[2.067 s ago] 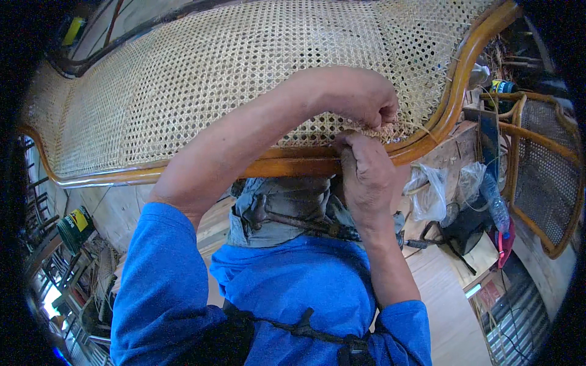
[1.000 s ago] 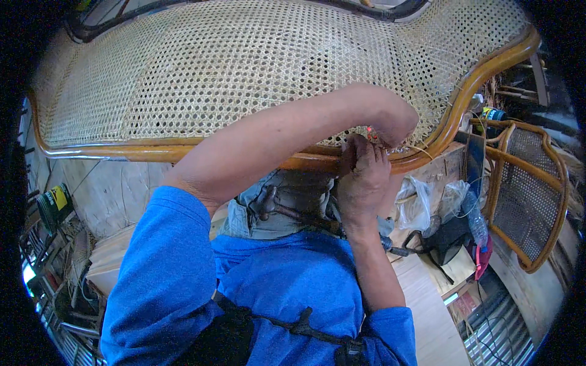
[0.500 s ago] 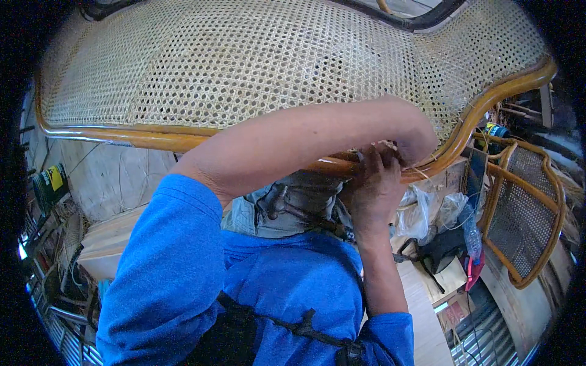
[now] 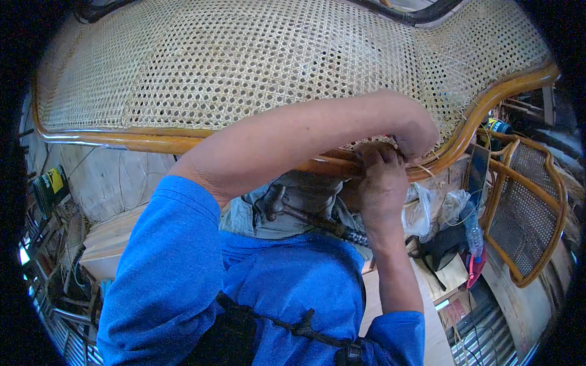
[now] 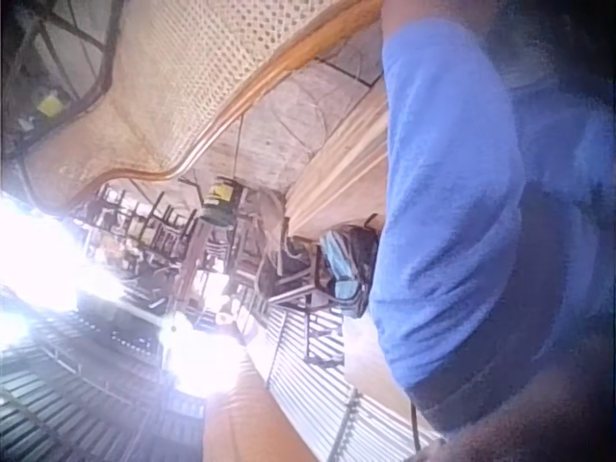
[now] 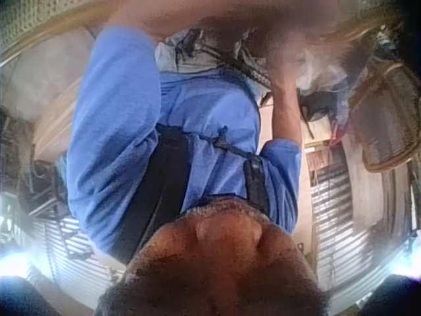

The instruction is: The person repairs a rattan chair seat by inserting thin wooden splints into the frame and tapping them in with a hammer. They repeatedly pick up splints, position them into the holes along the edge, and secure them with a hammer.

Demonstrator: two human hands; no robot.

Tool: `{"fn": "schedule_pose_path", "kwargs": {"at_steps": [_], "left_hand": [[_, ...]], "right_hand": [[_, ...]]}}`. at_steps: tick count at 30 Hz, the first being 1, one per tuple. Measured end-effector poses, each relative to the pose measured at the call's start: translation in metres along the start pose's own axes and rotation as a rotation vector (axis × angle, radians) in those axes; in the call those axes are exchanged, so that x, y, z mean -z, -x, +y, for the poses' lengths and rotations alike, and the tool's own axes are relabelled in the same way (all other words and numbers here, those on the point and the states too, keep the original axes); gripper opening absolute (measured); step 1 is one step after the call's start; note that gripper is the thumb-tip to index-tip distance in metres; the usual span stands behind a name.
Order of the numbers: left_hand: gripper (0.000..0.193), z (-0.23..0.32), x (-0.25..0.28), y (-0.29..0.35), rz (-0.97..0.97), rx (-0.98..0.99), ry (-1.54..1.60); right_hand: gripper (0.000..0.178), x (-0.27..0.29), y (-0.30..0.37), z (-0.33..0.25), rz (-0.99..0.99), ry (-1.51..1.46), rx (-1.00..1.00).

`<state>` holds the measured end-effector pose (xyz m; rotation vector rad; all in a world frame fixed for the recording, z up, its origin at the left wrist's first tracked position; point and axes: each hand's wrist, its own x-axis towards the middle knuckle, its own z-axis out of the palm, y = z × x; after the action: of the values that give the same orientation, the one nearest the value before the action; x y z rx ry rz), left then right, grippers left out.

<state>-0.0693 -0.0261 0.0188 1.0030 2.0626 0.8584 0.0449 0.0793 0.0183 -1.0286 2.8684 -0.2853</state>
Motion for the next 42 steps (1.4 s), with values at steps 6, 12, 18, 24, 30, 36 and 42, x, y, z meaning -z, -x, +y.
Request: {"fn": "schedule_pose_path", "kwargs": {"at_steps": [6,12,18,24,30,36,42], "left_hand": [[0.027,-0.007,-0.006,-0.007,0.042,0.064,0.055],[0.024,-0.014,-0.011,-0.011,0.021,-0.020,0.185],[0.022,-0.026,-0.010,-0.005,0.045,-0.012,0.238],[0.021,-0.028,-0.011,-0.005,0.057,-0.025,0.311],[0.023,-0.037,-0.015,-0.004,0.031,0.005,0.486],[0.023,-0.045,-0.019,-0.011,0.048,-0.057,0.453],[0.022,-0.040,-0.017,-0.008,0.040,-0.041,0.498]], "right_hand": [[0.025,0.003,-0.014,0.014,-0.054,-0.089,0.076],[0.021,0.015,-0.022,0.009,-0.128,-0.189,0.023],[0.023,0.020,-0.019,0.005,-0.135,-0.100,0.057],[0.036,0.024,0.077,-0.027,-0.678,-0.351,-0.100],[0.034,0.062,0.091,0.004,-0.653,-0.636,-0.274],[0.028,0.084,0.075,0.011,-0.521,-0.650,-0.664],[0.028,0.079,0.068,0.005,-0.453,-0.698,-0.645]]}}
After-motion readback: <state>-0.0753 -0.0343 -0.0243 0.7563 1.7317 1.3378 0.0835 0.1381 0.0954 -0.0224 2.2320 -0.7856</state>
